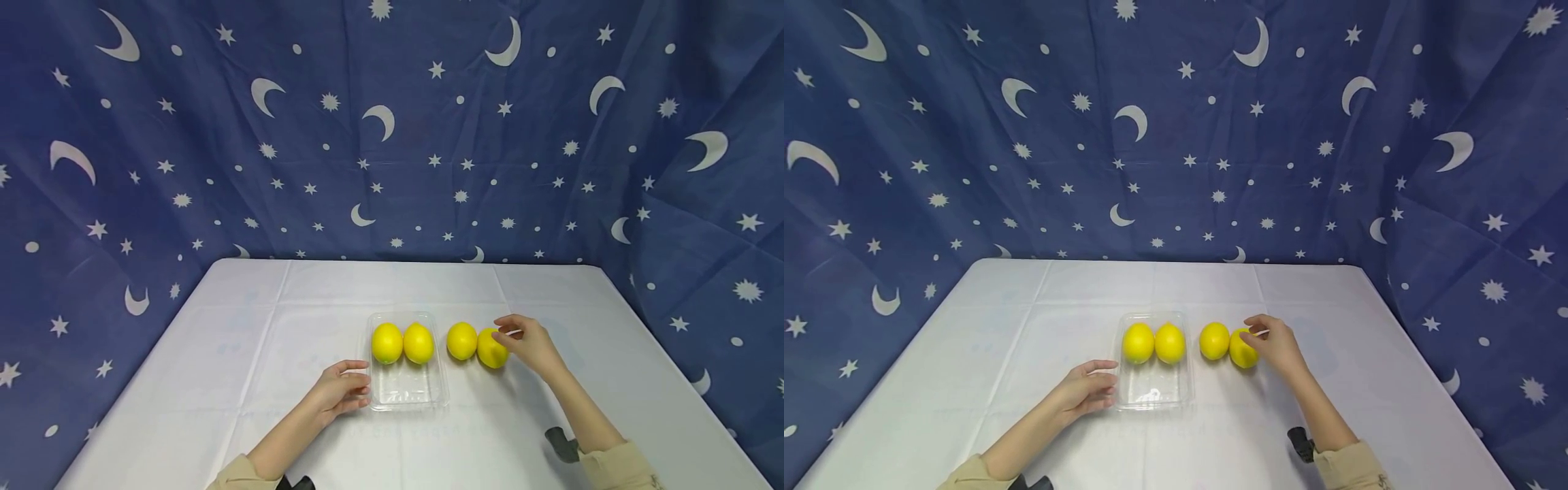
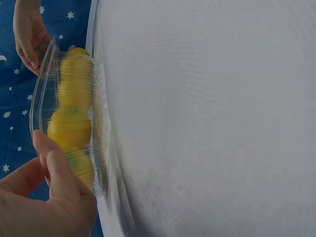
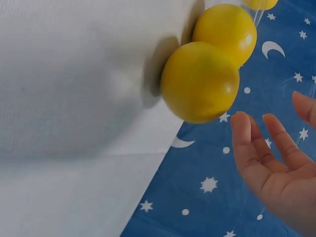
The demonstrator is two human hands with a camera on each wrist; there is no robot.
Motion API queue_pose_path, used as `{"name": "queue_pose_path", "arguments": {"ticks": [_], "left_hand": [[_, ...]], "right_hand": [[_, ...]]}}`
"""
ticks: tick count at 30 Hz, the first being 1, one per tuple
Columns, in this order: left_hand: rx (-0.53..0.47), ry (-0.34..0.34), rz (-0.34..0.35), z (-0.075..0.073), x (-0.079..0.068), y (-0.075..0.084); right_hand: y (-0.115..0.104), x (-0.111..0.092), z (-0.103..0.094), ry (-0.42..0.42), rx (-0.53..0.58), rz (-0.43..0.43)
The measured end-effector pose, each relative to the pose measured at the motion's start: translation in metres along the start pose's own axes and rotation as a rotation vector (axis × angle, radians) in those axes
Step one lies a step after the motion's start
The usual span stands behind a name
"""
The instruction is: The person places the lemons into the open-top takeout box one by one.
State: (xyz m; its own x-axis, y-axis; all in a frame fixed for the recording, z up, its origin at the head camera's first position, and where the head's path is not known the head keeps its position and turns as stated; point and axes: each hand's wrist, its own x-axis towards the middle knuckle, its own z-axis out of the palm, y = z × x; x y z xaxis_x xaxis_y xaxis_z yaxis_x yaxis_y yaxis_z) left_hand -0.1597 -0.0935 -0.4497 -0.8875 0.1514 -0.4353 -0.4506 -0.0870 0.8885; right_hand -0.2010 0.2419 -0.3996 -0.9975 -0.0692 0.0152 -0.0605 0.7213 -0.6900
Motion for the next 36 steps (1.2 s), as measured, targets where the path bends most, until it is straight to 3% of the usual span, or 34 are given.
{"name": "queue_pose_path", "arguments": {"ticks": [9,25,36], "left_hand": [[-0.003,0.007,-0.004,0.0,0.001,0.0],[-0.001,0.012,-0.011,0.001,0.002,0.001],[0.002,0.008,-0.013,-0.001,0.003,0.001]], "right_hand": [[0.013,0.008,-0.006,0.015,-0.039,0.04],[0.029,0.026,-0.004,-0.188,0.0,0.192],[0.029,0.035,0.003,-0.304,0.078,0.218]]}}
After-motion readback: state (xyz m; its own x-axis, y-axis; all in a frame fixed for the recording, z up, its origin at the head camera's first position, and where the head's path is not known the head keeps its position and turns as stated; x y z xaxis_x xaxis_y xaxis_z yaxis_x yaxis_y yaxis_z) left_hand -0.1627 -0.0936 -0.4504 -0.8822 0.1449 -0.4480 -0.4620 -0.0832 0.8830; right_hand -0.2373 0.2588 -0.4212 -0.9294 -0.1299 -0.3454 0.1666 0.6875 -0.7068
